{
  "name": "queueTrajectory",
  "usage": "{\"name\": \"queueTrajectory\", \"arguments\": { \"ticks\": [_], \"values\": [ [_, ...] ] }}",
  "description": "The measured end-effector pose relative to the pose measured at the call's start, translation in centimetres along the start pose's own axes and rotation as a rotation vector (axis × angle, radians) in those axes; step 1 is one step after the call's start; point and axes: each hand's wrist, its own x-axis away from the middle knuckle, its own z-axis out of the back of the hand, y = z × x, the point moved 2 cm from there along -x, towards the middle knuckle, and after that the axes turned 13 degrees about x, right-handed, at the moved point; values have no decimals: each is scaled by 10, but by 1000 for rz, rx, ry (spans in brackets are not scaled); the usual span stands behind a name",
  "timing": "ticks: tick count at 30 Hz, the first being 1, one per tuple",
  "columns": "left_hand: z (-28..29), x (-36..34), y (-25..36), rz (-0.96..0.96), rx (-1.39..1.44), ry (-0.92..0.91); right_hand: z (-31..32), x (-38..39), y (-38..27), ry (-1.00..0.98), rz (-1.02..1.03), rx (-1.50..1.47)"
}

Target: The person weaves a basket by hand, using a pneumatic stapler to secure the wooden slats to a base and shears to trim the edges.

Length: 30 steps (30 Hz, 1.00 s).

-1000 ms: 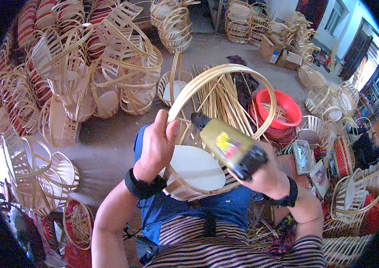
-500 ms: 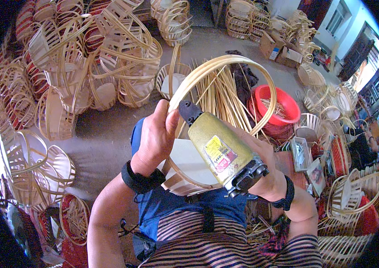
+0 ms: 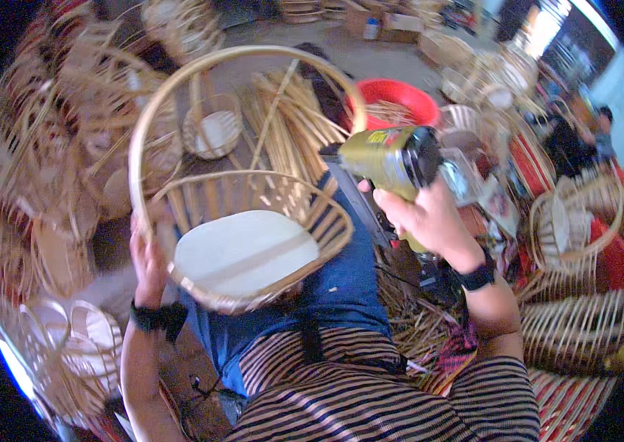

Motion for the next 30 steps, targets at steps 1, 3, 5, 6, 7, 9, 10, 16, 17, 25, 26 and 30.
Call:
{"name": "queueTrajectory", "arguments": {
  "ticks": [1,3,5,6,7,9,10,16,17,25,26,30],
  "values": [
    [9,5,0,-21,-29,-21,3,-4,20,67,-122,-183],
    [19,8,4,-76,-93,-58,8,-1,87,217,-303,-372],
    [22,3,10,-120,-128,-71,16,11,160,355,-467,-507],
    [23,-1,14,-114,-146,-65,15,16,194,397,-534,-568],
    [23,-4,17,-96,-129,-52,11,22,223,423,-580,-617],
    [12,-12,19,44,-75,25,2,31,265,432,-619,-697],
    [5,-16,21,100,-85,58,-4,33,280,424,-620,-734],
    [-50,-31,11,182,-557,98,-15,42,338,429,-702,-824],
    [-58,-30,5,198,-635,76,-13,44,342,455,-759,-812],
    [-47,-21,-14,497,-1133,-146,2,59,261,639,-753,326],
    [-68,-22,-30,455,-993,-196,18,98,295,659,-721,191],
    [-82,-2,-20,171,-695,-195,30,175,347,630,-949,617]
  ]
}}
